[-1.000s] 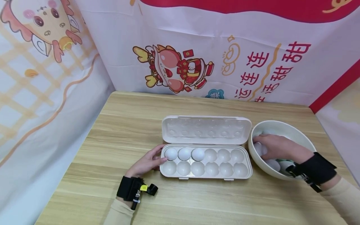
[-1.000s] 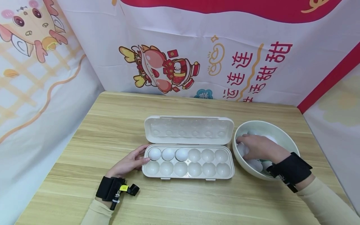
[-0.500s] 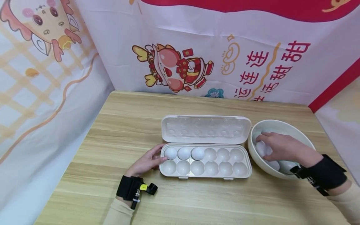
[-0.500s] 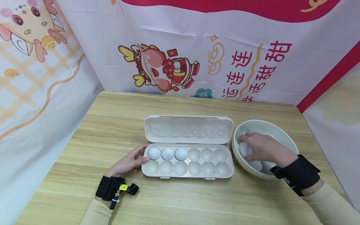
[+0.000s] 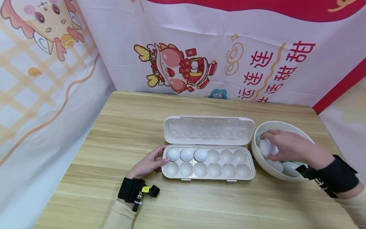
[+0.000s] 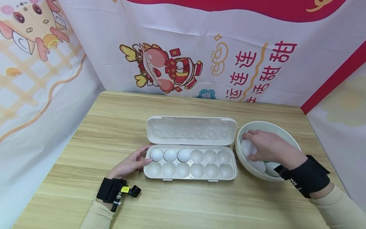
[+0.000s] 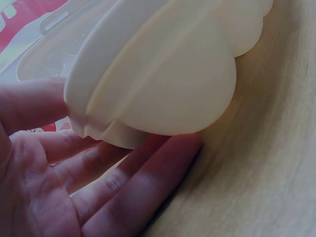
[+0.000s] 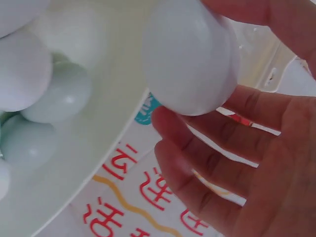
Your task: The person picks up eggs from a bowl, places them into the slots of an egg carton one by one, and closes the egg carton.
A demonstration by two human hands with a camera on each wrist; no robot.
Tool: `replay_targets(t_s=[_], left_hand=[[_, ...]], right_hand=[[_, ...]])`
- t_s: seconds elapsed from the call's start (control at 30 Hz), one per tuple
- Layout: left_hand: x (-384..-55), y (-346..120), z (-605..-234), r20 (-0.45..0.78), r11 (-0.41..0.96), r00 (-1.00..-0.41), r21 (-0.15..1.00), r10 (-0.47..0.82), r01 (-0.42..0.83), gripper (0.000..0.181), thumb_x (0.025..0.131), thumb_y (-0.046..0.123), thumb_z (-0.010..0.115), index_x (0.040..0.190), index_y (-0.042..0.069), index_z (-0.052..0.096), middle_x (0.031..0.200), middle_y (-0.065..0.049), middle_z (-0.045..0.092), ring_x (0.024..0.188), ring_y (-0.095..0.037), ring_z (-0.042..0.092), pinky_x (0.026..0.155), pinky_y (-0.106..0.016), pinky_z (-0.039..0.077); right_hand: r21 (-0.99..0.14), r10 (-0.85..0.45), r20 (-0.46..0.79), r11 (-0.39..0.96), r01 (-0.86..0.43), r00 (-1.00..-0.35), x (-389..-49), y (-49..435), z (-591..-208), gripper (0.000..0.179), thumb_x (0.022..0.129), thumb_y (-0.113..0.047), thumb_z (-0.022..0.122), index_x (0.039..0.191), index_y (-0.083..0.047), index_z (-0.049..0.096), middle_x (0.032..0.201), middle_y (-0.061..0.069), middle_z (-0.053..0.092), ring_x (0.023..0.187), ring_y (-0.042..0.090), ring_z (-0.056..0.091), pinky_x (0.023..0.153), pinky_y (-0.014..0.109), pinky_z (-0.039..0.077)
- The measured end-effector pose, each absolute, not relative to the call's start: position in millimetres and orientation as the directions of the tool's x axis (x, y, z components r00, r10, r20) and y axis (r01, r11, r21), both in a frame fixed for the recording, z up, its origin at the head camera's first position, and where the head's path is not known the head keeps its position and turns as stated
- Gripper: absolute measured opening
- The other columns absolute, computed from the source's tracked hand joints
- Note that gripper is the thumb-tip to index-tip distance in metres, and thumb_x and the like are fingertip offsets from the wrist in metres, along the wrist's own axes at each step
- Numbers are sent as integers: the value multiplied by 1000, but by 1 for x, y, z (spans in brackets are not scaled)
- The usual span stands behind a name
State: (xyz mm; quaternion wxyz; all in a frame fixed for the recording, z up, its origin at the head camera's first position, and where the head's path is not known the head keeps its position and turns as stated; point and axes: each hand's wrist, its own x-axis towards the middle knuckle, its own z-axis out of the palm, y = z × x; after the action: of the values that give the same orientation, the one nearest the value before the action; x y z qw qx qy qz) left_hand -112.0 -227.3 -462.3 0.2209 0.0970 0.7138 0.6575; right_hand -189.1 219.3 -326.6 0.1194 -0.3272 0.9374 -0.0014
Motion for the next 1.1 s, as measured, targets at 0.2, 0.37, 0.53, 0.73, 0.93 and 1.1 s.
replay_targets(t_s=[0.2, 0.37, 0.53, 0.73, 0.93, 1.1], left_hand=[[-111, -228, -461, -195, 131, -885, 979, 422, -153, 56, 92, 16, 55, 141, 11, 28, 139, -28, 36, 103, -31, 56, 74, -37, 54], [-111, -229, -460, -205, 142, -887, 977, 413, -160, 56, 92, 17, 56, 141, 12, 28, 138, -27, 37, 100, -30, 58, 72, -37, 55], [-112, -228, -461, -195, 120, -888, 980, 417, -159, 55, 92, 15, 55, 140, 10, 29, 138, -27, 37, 105, -33, 55, 75, -38, 55], [-110, -226, -460, -200, 100, -887, 980, 417, -173, 56, 92, 13, 55, 141, 10, 28, 138, -27, 37, 101, -30, 57, 72, -36, 55], [-109, -227, -460, -204, 112, -887, 979, 415, -173, 57, 92, 15, 56, 141, 10, 27, 135, -28, 40, 101, -30, 57, 74, -35, 55], [-109, -227, -459, -199, 116, -887, 979, 416, -165, 57, 92, 16, 56, 141, 11, 28, 133, -28, 42, 103, -31, 57, 75, -36, 54]], right_hand=[[-54, -651, -170, 756, -653, -740, -181, 209, -320, 58, 61, -30, 83, 108, -5, 60, 102, 14, 64, 75, 19, 55, 63, 39, 55], [-22, -700, -82, 713, -701, -710, -175, 199, -317, 56, 61, -29, 82, 106, -4, 60, 100, 13, 64, 81, 24, 58, 68, 43, 54], [-18, -742, -37, 670, -742, -670, -171, 187, -319, 54, 61, -28, 81, 104, -3, 60, 96, 12, 64, 82, 26, 59, 68, 45, 54], [-15, -756, -25, 654, -756, -654, -170, 176, -326, 53, 61, -29, 80, 104, -5, 60, 96, 11, 64, 82, 25, 59, 68, 44, 53], [-18, -767, -1, 642, -766, -642, -170, 165, -333, 53, 61, -30, 79, 105, -6, 60, 96, 9, 63, 82, 25, 59, 68, 45, 52], [-40, -771, -14, 636, -770, -636, -171, 158, -336, 53, 62, -32, 78, 106, -8, 59, 96, 7, 62, 77, 22, 58, 61, 40, 51]])
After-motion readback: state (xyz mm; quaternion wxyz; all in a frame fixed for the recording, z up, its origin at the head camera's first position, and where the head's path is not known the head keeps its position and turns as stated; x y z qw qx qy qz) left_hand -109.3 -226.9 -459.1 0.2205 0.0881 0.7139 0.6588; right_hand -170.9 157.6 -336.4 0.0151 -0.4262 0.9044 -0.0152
